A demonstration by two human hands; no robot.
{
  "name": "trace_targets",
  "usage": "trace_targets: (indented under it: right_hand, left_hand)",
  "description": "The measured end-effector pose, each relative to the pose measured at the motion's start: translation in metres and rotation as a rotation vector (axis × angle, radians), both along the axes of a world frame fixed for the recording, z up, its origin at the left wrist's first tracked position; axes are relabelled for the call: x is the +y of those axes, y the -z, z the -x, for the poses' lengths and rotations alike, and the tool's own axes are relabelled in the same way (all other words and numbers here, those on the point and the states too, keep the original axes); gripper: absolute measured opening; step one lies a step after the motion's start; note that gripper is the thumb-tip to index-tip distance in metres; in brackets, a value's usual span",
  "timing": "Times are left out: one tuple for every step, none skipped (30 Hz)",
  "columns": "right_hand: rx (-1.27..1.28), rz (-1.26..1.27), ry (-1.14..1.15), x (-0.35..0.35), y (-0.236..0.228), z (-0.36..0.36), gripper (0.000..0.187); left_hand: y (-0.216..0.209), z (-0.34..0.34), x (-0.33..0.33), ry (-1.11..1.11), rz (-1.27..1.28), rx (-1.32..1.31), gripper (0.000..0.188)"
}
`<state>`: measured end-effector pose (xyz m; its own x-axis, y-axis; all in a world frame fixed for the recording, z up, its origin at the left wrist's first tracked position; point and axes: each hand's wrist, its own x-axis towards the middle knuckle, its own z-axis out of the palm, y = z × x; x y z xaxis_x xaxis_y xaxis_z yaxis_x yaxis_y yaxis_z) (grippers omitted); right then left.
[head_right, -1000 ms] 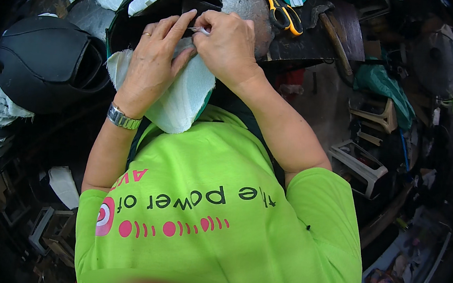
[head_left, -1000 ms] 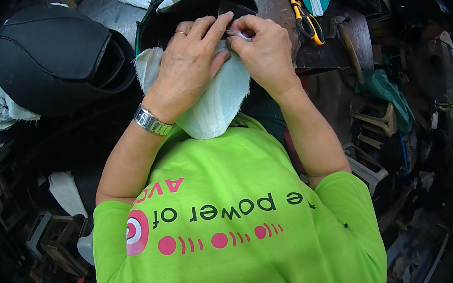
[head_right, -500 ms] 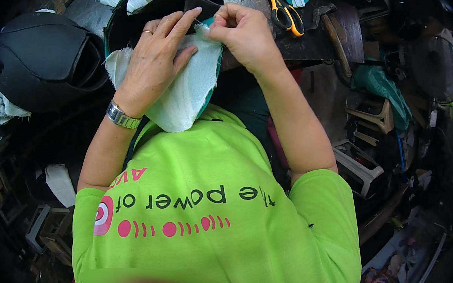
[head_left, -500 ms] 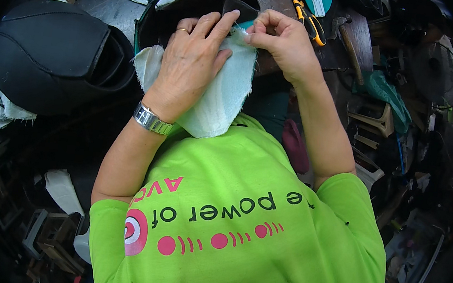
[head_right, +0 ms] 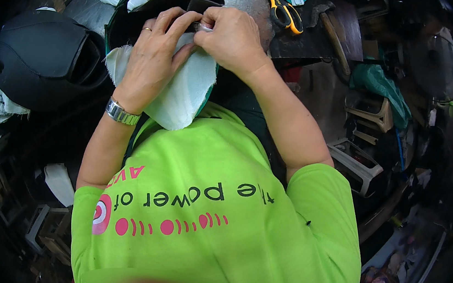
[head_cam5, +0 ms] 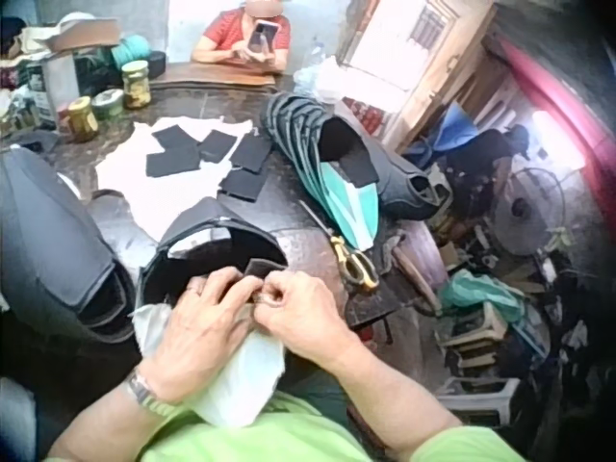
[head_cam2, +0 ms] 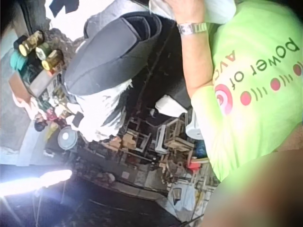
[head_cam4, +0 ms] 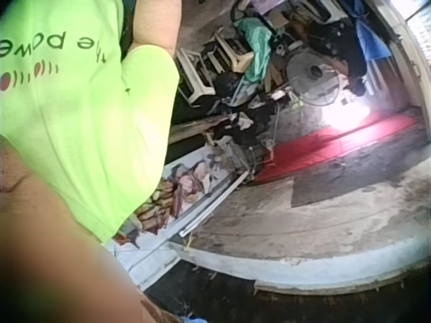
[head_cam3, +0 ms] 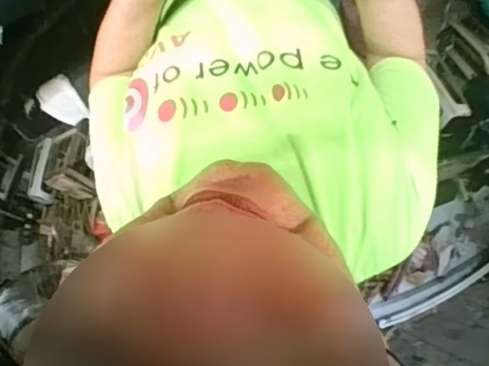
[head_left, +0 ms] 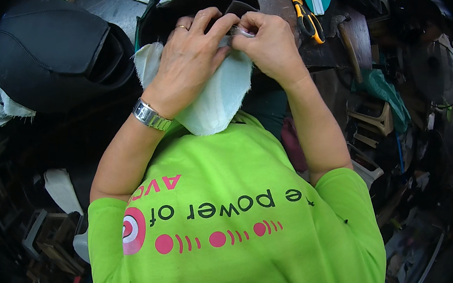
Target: The person trims and fits white foam padding and black fabric into a motorcycle seat shell using shears. They repeatedly cut, tuck, and adjust the materials to conform to the seat's interior contours.
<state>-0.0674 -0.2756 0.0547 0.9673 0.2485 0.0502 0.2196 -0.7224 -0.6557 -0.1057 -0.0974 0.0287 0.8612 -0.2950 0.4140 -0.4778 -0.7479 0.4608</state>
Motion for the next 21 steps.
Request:
trace_targets:
  right_hand:
    - [0.099, -0.053, -0.016, -0.004, -0.001, -0.003, 0.021]
    - [0.195, -0.094, -0.011, -0.009, -0.002, -0.005, 0.021]
    - [0.240, -0.128, -0.033, -0.013, -0.003, -0.007, 0.020]
    - [0.279, -0.176, -0.063, -0.017, -0.003, -0.007, 0.019]
    - [0.313, -0.215, -0.072, -0.020, -0.003, -0.006, 0.019]
    - [0.348, -0.276, -0.113, -0.022, -0.003, -0.005, 0.020]
    - [0.333, -0.354, -0.102, -0.024, -0.003, -0.002, 0.020]
    - [0.318, -0.456, -0.121, -0.025, -0.002, 0.002, 0.022]
    - [0.302, -0.558, -0.137, -0.025, -0.001, 0.006, 0.024]
    - [0.244, -0.508, -0.144, -0.025, 0.000, 0.010, 0.027]
    - [0.186, -0.458, -0.149, -0.025, 0.001, 0.013, 0.030]
    - [0.143, -0.395, -0.138, -0.024, 0.001, 0.017, 0.034]
    - [0.097, -0.286, -0.137, -0.024, 0.001, 0.020, 0.035]
    - [0.078, -0.297, -0.140, -0.024, 0.001, 0.021, 0.033]
    - [0.067, -0.302, -0.143, -0.024, 0.000, 0.023, 0.031]
    - [0.049, -0.312, -0.158, -0.024, -0.002, 0.024, 0.030]
    - [0.033, -0.288, -0.158, -0.024, -0.003, 0.024, 0.028]
    - [0.010, -0.267, -0.168, -0.023, -0.005, 0.025, 0.025]
    - [-0.015, -0.257, -0.169, -0.021, -0.006, 0.025, 0.024]
    - [-0.091, -0.210, -0.179, -0.019, -0.007, 0.026, 0.023]
    - [-0.168, -0.173, -0.180, -0.016, -0.007, 0.028, 0.023]
  left_hand:
    - [-0.001, 0.000, 0.000, 0.004, -0.004, 0.010, 0.058]
    - [-0.001, 0.000, 0.001, 0.006, -0.003, 0.008, 0.055]
    - [-0.002, -0.001, 0.002, 0.011, -0.009, 0.028, 0.053]
    - [-0.003, -0.002, 0.002, 0.016, -0.011, 0.039, 0.051]
    - [-0.004, -0.003, 0.003, 0.025, -0.012, 0.041, 0.049]
    - [-0.005, -0.005, 0.004, 0.034, 0.000, 0.049, 0.047]
    - [-0.006, -0.007, 0.006, 0.044, 0.012, 0.044, 0.044]
    - [-0.007, -0.009, 0.007, 0.056, 0.023, 0.040, 0.041]
    - [-0.009, -0.009, 0.008, 0.062, 0.055, 0.072, 0.038]
    - [-0.010, -0.010, 0.009, 0.070, 0.086, 0.103, 0.034]
    - [-0.012, -0.011, 0.009, 0.078, 0.118, 0.132, 0.031]
    - [-0.013, -0.011, 0.010, 0.079, 0.150, 0.160, 0.028]
    - [-0.015, -0.010, 0.011, 0.077, 0.184, 0.187, 0.025]
    - [-0.016, -0.009, 0.012, 0.074, 0.217, 0.213, 0.022]
    - [-0.017, -0.008, 0.013, 0.072, 0.247, 0.229, 0.020]
    - [-0.018, -0.007, 0.014, 0.069, 0.278, 0.245, 0.019]
    - [-0.018, -0.007, 0.015, 0.066, 0.309, 0.262, 0.017]
    - [-0.018, -0.006, 0.015, 0.075, 0.337, 0.248, 0.018]
    - [-0.018, -0.006, 0.015, 0.083, 0.367, 0.234, 0.018]
    - [-0.017, -0.006, 0.015, 0.092, 0.398, 0.220, 0.018]
    - [-0.016, -0.006, 0.015, 0.085, 0.408, 0.222, 0.018]
